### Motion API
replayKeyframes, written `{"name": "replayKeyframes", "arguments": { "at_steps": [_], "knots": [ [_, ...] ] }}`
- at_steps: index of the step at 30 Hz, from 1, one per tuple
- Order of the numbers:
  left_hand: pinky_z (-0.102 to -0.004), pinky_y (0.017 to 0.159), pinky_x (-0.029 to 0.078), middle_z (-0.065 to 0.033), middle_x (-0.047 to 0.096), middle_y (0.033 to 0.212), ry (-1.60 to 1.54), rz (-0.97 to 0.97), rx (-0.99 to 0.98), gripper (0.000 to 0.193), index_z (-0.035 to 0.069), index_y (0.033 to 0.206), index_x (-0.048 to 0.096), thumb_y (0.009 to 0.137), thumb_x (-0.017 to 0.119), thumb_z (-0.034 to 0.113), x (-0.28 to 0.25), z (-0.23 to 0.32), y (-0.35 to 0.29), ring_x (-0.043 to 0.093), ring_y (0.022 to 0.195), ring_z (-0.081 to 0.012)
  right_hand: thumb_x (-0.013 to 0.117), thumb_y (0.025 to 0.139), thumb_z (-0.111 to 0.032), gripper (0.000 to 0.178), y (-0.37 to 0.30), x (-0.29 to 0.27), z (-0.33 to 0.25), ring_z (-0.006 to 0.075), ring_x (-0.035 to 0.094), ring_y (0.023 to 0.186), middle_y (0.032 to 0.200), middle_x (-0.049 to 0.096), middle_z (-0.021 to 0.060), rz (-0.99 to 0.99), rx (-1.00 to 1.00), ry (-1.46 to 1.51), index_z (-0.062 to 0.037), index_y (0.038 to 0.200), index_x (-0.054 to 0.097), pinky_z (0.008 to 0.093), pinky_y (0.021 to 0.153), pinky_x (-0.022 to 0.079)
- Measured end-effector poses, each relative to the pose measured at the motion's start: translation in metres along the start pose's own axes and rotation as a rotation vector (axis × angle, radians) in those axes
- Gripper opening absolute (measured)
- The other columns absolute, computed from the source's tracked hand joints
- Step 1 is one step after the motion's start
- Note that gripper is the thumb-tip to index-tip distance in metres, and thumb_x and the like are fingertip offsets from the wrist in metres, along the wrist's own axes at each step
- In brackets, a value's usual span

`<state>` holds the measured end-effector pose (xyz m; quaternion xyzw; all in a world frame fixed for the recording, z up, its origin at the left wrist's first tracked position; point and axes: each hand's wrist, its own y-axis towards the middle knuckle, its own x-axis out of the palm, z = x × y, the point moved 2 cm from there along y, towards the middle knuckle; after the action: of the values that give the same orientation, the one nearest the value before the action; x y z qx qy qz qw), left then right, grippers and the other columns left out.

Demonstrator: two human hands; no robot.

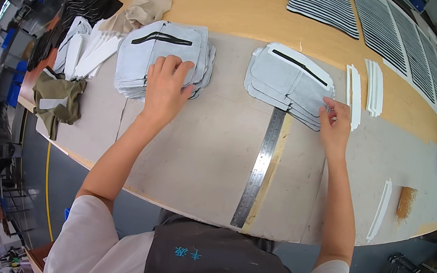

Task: Assembling and gluing fabric and leather pocket components in a workshop.

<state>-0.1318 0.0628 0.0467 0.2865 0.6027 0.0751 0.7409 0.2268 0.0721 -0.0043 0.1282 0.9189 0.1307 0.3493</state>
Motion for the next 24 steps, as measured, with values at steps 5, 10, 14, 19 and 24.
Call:
{"name": "replayKeyframes", "arguments": {
  "at_steps": [5, 10, 14, 19, 24],
  "knots": [
    [-0.0385, 0.074, 0.04, -0.0066, 0.053, 0.093, -0.052, -0.004, 0.039, 0.036, 0.006, 0.097, 0.062, 0.064, 0.076, 0.002, 0.003, -0.014, -0.001, 0.051, 0.089, -0.0263, 0.064, 0.083, -0.002, 0.021, -0.022, 0.012, -0.032, 0.0119, 0.054, 0.073, 0.101, 0.055, 0.0065, -0.082, 0.011, 0.211, -0.0044, 0.104, 0.067, 0.0246, 0.061, 0.047],
    [-0.0387, 0.075, 0.044, -0.0061, 0.054, 0.089, 0.007, 0.016, 0.111, 0.026, 0.004, 0.089, 0.064, 0.065, 0.073, 0.0, -0.002, -0.008, -0.002, 0.052, 0.086, -0.0263, 0.062, 0.084, -0.001, 0.02, -0.052, 0.009, -0.044, 0.0117, 0.055, 0.076, 0.103, 0.055, 0.0066, -0.13, 0.046, 0.294, -0.0036, 0.103, 0.067, 0.024, 0.062, 0.047],
    [-0.0371, 0.072, 0.046, -0.0066, 0.056, 0.085, -0.142, 0.056, 0.094, 0.019, 0.002, 0.083, 0.065, 0.066, 0.073, -0.001, -0.003, -0.018, -0.001, 0.053, 0.085, -0.0262, 0.06, 0.085, 0.002, 0.02, -0.075, 0.01, -0.045, 0.0109, 0.055, 0.079, 0.104, 0.054, 0.0059, -0.182, 0.075, 0.333, -0.0027, 0.103, 0.067, 0.0223, 0.063, 0.047],
    [-0.0318, 0.06, 0.046, -0.0059, 0.061, 0.072, -0.479, -0.074, -0.133, 0.011, -0.001, 0.071, 0.065, 0.07, 0.076, 0.002, -0.005, -0.035, 0.008, 0.056, 0.065, -0.0185, 0.058, 0.086, 0.004, 0.02, -0.094, 0.014, -0.052, 0.0103, 0.054, 0.08, 0.105, 0.054, 0.0054, -0.219, 0.106, 0.434, -0.0018, 0.103, 0.066, 0.021, 0.066, 0.047],
    [-0.0245, 0.06, 0.044, -0.002, 0.063, 0.07, -0.72, -0.341, -0.502, 0.018, -0.001, 0.072, 0.063, 0.073, 0.079, 0.007, -0.027, -0.05, 0.029, 0.053, 0.064, -0.0093, 0.057, 0.086, 0.005, 0.021, -0.103, 0.014, -0.057, 0.0105, 0.055, 0.081, 0.104, 0.054, 0.006, -0.22, 0.099, 0.488, -0.0014, 0.104, 0.066, 0.0204, 0.066, 0.047]
  ]
}}
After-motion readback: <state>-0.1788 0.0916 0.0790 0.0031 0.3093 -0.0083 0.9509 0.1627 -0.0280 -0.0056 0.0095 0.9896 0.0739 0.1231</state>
